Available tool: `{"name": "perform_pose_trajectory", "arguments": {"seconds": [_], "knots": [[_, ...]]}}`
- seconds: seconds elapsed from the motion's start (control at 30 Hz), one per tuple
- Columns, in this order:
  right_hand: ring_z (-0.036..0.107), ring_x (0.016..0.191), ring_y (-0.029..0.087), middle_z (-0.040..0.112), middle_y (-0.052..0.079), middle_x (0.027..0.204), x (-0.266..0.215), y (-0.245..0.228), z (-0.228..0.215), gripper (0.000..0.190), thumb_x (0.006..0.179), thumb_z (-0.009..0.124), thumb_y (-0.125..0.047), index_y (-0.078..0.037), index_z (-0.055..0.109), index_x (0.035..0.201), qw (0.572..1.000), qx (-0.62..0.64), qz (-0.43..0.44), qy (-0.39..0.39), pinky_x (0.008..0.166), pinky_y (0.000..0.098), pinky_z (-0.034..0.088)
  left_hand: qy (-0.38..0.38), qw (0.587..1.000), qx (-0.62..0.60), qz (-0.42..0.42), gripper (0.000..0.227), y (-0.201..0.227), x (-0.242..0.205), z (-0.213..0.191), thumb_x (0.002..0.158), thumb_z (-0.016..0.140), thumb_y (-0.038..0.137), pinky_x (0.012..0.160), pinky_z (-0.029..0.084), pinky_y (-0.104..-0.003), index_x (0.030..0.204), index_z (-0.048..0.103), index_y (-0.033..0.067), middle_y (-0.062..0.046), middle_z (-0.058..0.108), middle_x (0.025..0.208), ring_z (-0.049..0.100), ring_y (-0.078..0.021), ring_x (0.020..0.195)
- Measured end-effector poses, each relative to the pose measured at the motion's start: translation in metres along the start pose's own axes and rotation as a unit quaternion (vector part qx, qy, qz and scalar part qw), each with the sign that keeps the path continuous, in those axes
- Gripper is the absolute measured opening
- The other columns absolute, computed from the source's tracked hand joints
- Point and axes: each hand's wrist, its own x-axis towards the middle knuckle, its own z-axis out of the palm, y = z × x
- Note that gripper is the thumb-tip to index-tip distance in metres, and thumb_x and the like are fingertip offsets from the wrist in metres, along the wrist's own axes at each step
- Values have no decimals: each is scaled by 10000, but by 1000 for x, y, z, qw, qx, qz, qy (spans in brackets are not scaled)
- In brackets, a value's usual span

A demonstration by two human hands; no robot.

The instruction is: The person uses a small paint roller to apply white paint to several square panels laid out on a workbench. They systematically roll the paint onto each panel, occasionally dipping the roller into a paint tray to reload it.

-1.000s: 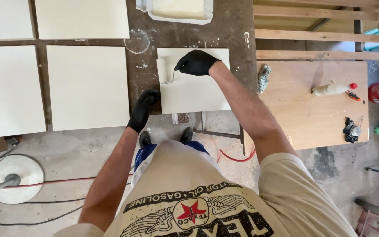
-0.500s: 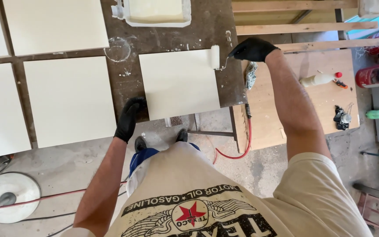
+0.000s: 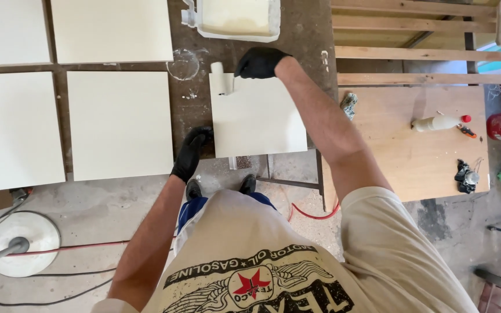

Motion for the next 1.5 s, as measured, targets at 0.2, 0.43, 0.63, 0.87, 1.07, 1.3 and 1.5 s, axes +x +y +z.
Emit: {"name": "perform_pose_trajectory", "arguments": {"seconds": [0.2,0.43,0.63,0.87,1.07,1.3,1.5], "knots": [[642,1001,113,736,-72,1184,-6,7,0,289,961,592,-311,-277,751,1201,999,37,8,-1,907,281,496,-8,999,29,15,248,2,3,-1,1040,587,201,1031,539,-350,1257,689,137,-57,703,1283,661,-198,1172],[658,1037,227,742,55,1054,-82,180,29,334,951,699,-362,-206,742,1243,984,106,16,145,1007,393,492,-4,998,46,-30,299,30,-6,13,1063,585,233,1117,479,-380,1326,668,118,-84,675,1333,624,-214,1237],[689,1071,354,721,205,1093,-92,238,166,447,943,764,-329,-68,659,1290,914,203,46,348,965,472,539,36,973,212,-78,421,58,10,38,1080,594,403,1203,389,-419,1400,621,131,-108,610,1410,547,-258,1342],[686,1155,280,748,101,1177,-68,216,224,370,1005,644,-412,-186,700,1292,788,491,112,354,1068,430,520,72,924,373,-44,507,71,22,70,1091,566,408,1211,378,-459,1423,597,26,-213,573,1455,509,-361,1386],[656,1202,279,708,165,1252,-77,212,243,304,1038,626,-171,-30,667,1304,606,698,-68,375,1129,433,478,181,953,240,-38,503,42,29,81,961,768,421,1165,435,-478,1326,673,88,-158,660,1345,580,-326,1308],[630,1237,246,678,119,1320,-114,162,207,343,1095,495,-214,-87,639,1379,656,648,-161,352,1158,462,442,241,965,63,-83,486,78,-43,72,944,802,344,979,515,-344,1362,632,162,-17,640,1241,591,-160,1086],[623,1276,333,653,209,1350,-91,42,210,338,1041,555,-25,-2,619,1372,663,628,-274,302,1161,498,450,343,939,14,16,331,189,-174,32,976,715,209,881,517,-298,1305,691,180,-22,650,1272,617,-156,1073]]}}
